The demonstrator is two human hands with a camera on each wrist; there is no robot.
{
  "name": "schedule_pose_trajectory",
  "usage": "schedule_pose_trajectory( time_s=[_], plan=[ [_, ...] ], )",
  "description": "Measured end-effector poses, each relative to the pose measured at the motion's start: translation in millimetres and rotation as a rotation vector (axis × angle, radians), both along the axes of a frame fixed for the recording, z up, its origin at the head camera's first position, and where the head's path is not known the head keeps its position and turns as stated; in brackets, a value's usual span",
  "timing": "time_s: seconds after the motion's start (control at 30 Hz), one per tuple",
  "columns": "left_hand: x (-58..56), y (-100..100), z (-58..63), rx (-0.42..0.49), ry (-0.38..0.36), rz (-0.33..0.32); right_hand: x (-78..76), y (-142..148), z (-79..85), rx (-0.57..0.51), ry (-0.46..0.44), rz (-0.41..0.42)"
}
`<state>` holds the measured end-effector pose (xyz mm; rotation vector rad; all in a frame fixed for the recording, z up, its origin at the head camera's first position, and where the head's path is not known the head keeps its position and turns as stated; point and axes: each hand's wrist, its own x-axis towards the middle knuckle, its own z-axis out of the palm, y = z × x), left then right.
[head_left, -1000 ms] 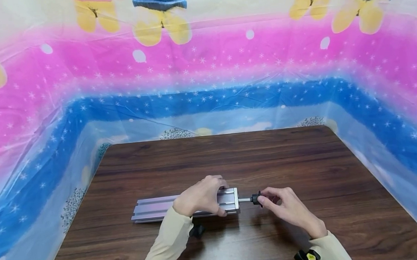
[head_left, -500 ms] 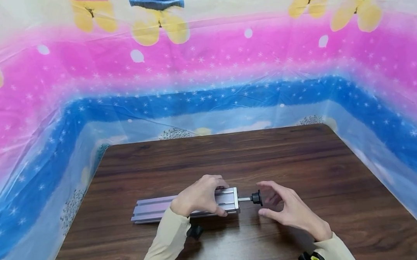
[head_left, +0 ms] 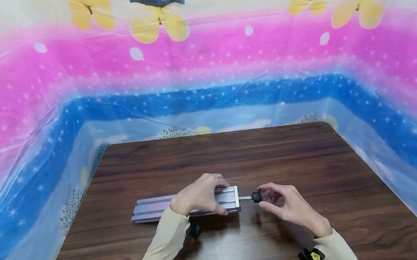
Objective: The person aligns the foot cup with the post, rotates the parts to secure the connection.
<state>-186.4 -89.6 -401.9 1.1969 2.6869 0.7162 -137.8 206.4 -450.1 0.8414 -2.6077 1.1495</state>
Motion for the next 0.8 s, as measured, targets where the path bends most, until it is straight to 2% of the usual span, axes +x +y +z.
schedule_pose_trajectory(
  time_s=[0.4,0.8],
  plan=[
    [1.2,3.1,3.2,-0.009,-0.028,-0.017,-3.2,-2.5,2.1,0.040,-0.137,-0.052],
    [3.2,4.2,5.8,-0.015,-0.014,-0.025,-5.3,-1.2,-0.7,0.063,-0.145,-0.053]
  ],
)
